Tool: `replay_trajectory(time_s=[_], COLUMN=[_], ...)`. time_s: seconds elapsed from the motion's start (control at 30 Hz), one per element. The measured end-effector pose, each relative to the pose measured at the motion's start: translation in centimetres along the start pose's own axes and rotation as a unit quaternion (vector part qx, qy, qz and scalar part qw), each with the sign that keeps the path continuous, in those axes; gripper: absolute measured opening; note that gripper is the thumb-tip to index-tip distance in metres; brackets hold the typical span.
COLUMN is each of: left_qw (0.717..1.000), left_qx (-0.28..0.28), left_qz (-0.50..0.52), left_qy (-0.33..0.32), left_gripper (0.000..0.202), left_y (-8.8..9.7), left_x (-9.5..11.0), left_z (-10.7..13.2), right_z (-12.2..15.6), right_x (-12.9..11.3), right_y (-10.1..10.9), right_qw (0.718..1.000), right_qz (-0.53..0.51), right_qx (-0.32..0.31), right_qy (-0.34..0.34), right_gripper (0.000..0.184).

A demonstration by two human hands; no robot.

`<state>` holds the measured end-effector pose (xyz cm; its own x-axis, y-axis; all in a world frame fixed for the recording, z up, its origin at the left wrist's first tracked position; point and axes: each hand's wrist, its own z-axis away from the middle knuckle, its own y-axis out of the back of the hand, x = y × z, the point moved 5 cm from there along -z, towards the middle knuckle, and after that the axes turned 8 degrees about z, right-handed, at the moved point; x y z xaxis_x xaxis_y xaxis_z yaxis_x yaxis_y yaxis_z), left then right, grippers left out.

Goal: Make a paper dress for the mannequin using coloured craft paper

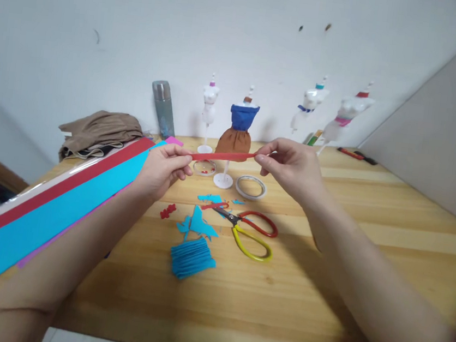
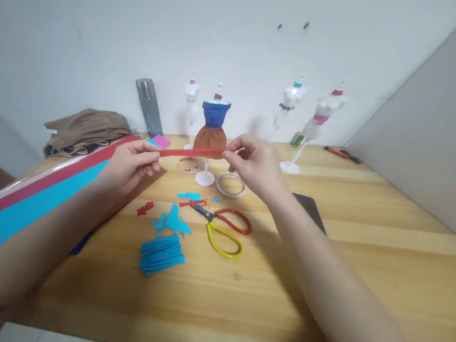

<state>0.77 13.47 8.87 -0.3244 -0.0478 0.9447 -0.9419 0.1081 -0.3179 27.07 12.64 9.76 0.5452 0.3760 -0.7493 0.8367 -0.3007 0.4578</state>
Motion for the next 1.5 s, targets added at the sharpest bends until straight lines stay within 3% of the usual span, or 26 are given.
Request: replay_trajectory(time_s=[0.17,0.4,0.7,1.03,1.17,1.3,1.4,1.5], left_qw=[0.997,0.991,0.992,0.99,0.993,0.994,0.99,0.976], left_qx=[0.026,0.026,0.027,0.001,-0.028,-0.085,-0.082,-0.055], left_qz=[0.069,0.123,0.097,0.126,0.113,0.045,-0.042,-0.158], left_qy=[0.015,0.042,0.074,0.06,0.029,-0.054,-0.108,-0.139], left_gripper=[0.016,0.016,0.021,0.017,0.012,0.02,0.03,0.032], left_y=[-1.3,-3.4,-5.2,-5.1,-5.3,-5.9,-6.2,-6.3], left_x=[1.0,0.4,-0.5,-0.9,-0.7,0.0,0.2,0.3], left_z=[-1.5,-5.0,-7.2,-9.0,-9.1,-8.7,-8.6,-8.9], right_z=[-1.1,-3.2,-5.1,-5.9,-6.3,-6.8,-7.3,-7.5], right_x=[0.7,2.4,2.8,2.8,2.3,1.5,1.4,1.9], right_y=[-0.1,0.3,-0.1,-0.6,-0.5,-0.4,-0.5,-0.9], right_qw=[0.998,0.996,0.99,0.996,0.994,0.991,0.989,0.993], right_qz=[-0.06,-0.083,-0.119,-0.006,0.041,0.094,0.117,0.072], right_qx=[-0.004,-0.006,0.043,0.038,0.027,0.013,0.031,0.051], right_qy=[-0.019,-0.035,-0.07,-0.082,-0.1,-0.097,-0.085,-0.08], right_gripper=[0.027,0.021,0.018,0.02,0.015,0.015,0.015,0.014])
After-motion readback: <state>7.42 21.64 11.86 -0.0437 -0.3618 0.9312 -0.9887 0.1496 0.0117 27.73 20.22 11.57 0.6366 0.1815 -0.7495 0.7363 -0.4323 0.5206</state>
